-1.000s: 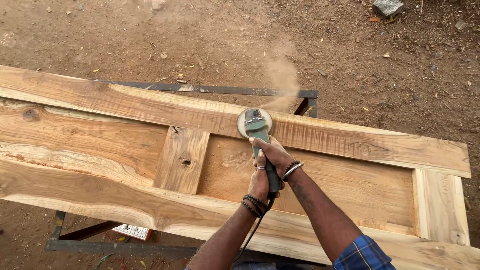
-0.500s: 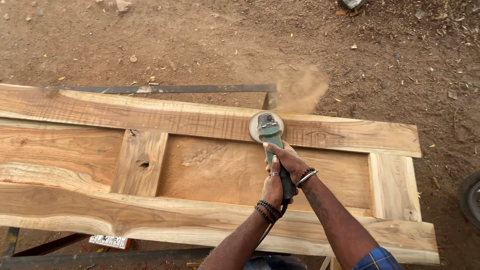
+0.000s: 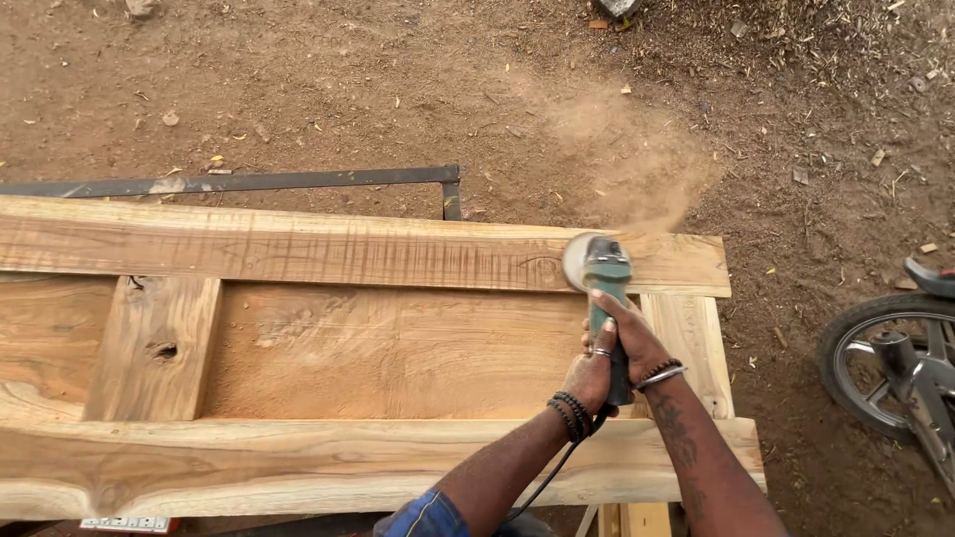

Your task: Using an angle grinder equipped with a sanding disc to smooth the surfaces and edges of a large wooden frame.

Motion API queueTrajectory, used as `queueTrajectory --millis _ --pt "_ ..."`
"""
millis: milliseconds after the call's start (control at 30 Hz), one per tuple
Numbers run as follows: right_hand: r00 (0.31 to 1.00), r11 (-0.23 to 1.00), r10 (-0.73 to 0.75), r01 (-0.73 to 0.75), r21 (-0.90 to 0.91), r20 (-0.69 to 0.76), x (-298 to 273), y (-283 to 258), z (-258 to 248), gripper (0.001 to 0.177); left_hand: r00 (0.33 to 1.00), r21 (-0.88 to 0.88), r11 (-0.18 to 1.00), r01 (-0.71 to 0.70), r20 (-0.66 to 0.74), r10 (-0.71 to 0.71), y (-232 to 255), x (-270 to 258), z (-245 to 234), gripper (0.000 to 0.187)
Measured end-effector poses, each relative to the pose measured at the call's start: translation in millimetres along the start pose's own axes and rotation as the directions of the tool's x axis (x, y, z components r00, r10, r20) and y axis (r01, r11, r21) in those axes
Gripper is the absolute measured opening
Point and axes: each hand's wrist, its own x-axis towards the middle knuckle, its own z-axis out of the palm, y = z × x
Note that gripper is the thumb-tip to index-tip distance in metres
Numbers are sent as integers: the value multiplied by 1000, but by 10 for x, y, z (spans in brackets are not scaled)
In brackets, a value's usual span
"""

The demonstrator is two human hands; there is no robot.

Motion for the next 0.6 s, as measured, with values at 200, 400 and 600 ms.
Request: queueTrajectory --millis 200,400,600 --pt "999 974 -17 28 225 -51 292 226 -797 60 997 204 979 19 71 -34 -2 279 361 87" --pt "996 945 -46 68 320 -78 246 253 69 56 998 279 959 55 -26 -50 225 72 -277 87" --pt "966 955 -50 -28 296 253 386 455 2237 56 974 56 990 -129 -181 137 441 -541 -2145 77"
